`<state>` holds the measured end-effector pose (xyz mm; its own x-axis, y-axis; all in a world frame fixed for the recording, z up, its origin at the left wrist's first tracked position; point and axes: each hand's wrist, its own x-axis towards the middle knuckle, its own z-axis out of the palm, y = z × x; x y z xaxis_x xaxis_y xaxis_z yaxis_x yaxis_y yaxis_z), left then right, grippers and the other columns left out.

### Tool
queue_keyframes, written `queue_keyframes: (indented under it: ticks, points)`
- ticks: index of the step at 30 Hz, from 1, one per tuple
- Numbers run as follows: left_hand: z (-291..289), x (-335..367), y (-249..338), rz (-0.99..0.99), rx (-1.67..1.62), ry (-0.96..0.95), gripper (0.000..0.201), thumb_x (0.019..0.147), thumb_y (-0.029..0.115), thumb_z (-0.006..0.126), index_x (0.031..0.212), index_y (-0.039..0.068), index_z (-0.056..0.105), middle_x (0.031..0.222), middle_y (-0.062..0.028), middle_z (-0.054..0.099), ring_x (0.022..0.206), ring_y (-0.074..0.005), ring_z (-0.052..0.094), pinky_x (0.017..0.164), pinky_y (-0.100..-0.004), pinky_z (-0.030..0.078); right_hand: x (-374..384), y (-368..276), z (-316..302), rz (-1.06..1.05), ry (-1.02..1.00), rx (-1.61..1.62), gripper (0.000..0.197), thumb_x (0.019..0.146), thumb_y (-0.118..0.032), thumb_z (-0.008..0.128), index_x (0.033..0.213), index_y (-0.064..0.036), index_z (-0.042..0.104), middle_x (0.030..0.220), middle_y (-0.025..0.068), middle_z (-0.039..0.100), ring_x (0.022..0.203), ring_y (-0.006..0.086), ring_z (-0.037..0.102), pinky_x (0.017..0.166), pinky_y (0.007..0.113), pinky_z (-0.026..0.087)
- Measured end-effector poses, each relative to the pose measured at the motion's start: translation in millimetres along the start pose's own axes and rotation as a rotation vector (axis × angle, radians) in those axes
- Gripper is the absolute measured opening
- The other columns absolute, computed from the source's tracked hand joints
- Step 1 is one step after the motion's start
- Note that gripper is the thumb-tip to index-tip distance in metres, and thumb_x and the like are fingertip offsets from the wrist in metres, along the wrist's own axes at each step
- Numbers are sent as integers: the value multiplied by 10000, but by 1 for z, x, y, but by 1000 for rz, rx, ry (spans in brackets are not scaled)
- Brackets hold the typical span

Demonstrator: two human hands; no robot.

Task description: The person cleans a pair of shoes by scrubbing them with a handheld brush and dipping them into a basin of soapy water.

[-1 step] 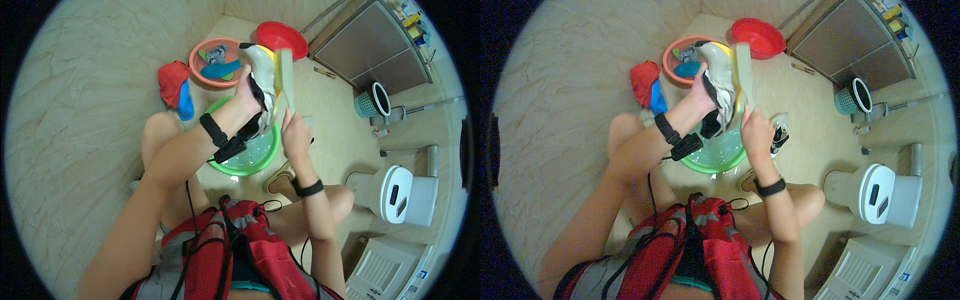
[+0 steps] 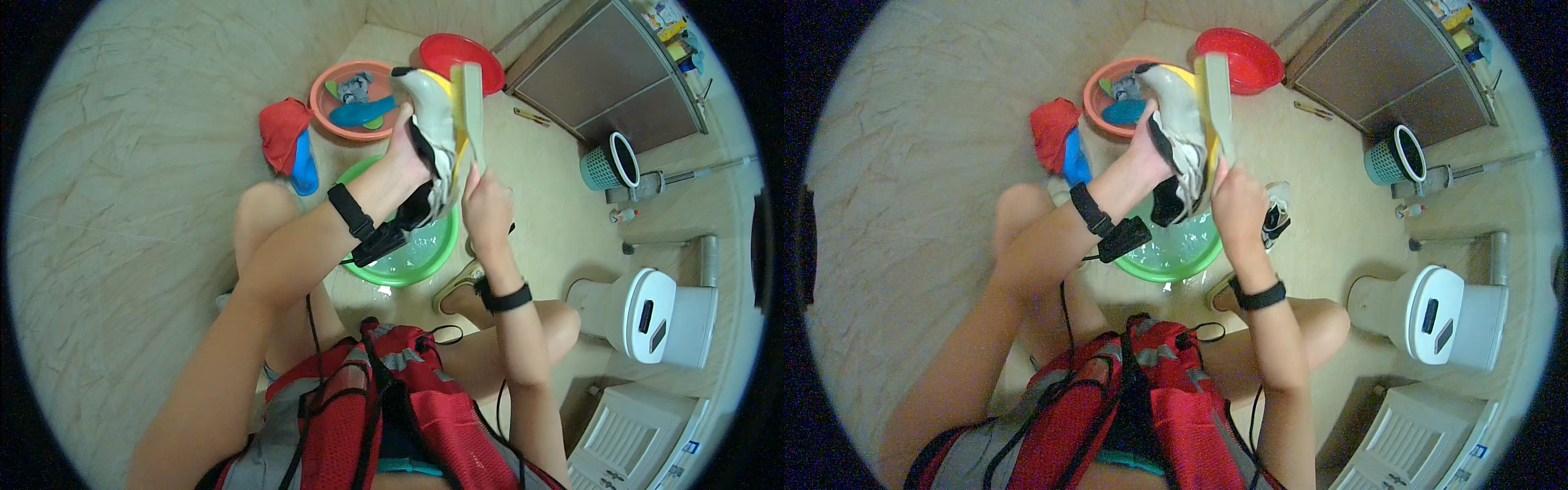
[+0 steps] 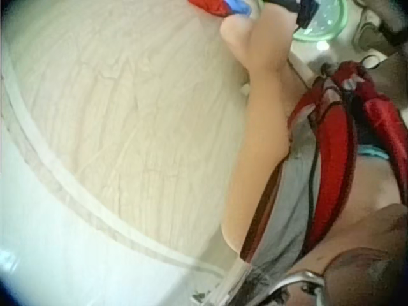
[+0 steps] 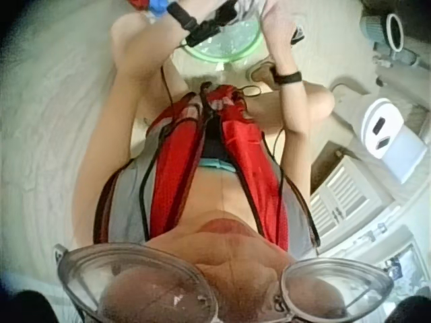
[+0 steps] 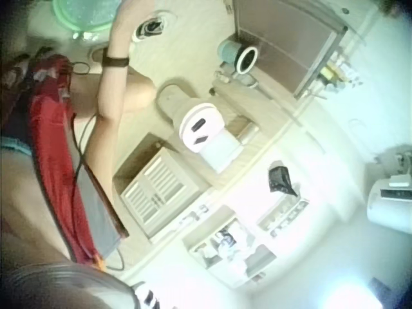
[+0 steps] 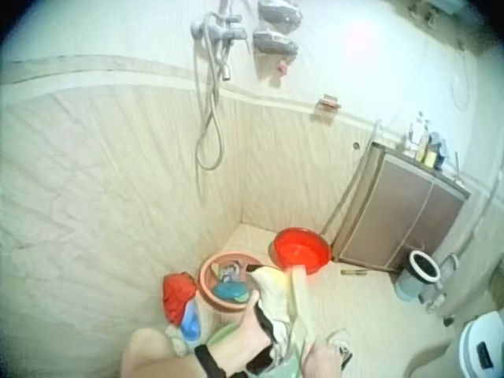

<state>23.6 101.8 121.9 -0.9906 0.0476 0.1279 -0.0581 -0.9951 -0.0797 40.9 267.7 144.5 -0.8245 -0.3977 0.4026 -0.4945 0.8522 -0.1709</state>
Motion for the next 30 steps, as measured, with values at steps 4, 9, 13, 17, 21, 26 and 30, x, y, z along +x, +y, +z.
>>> queue_keyframes:
  ticks: [4,9,13,17,21,26,30]
  points:
    - [30,3,0,128,145,279,543,916,509,266,1208,119,504,1189,-117,556,1068,-311,534,942,-471,405,-43,-10,2,-38,-62,35,365,907,-310,465,717,0,499,523,220,543,469,395,558,425,479,441]
    - [27,-4,-19,113,234,436,497,908,493,343,1175,122,536,1128,-94,599,1048,-278,558,931,-446,424,-40,0,-7,-27,-81,0,389,913,-319,457,689,-4,508,531,211,552,490,393,570,440,470,453]
    - [17,-7,-18,21,133,299,505,908,501,333,1163,118,543,1112,-98,605,1041,-279,560,919,-446,432,-2,-22,-24,-13,49,54,356,904,-264,476,669,2,492,510,228,519,477,404,544,415,463,428]
    - [29,-11,-22,74,243,468,476,915,486,356,1176,130,534,1147,-99,585,1037,-259,563,909,-444,438,-70,-4,-15,-41,-110,26,335,901,-285,476,712,-9,470,494,215,517,457,383,555,418,459,448]
    - [19,-12,-33,18,231,493,396,925,417,429,1151,115,548,1120,-73,604,973,-241,592,866,-406,468,-16,-7,-18,-75,101,-121,396,903,-358,467,654,-53,504,517,185,554,438,361,563,395,437,457]
    - [12,-27,-29,-138,421,421,356,861,343,588,1057,47,581,992,-83,643,844,-207,629,739,-354,508,10,-2,-61,-63,-34,-65,426,917,-367,445,694,-15,537,600,226,569,570,398,580,504,469,467]
    - [-1,-45,-27,-219,942,377,352,742,227,739,981,6,606,878,-71,650,758,-136,616,648,-283,489,-15,50,-126,39,-368,60,451,930,-346,439,701,28,546,597,254,511,578,416,531,533,455,410]
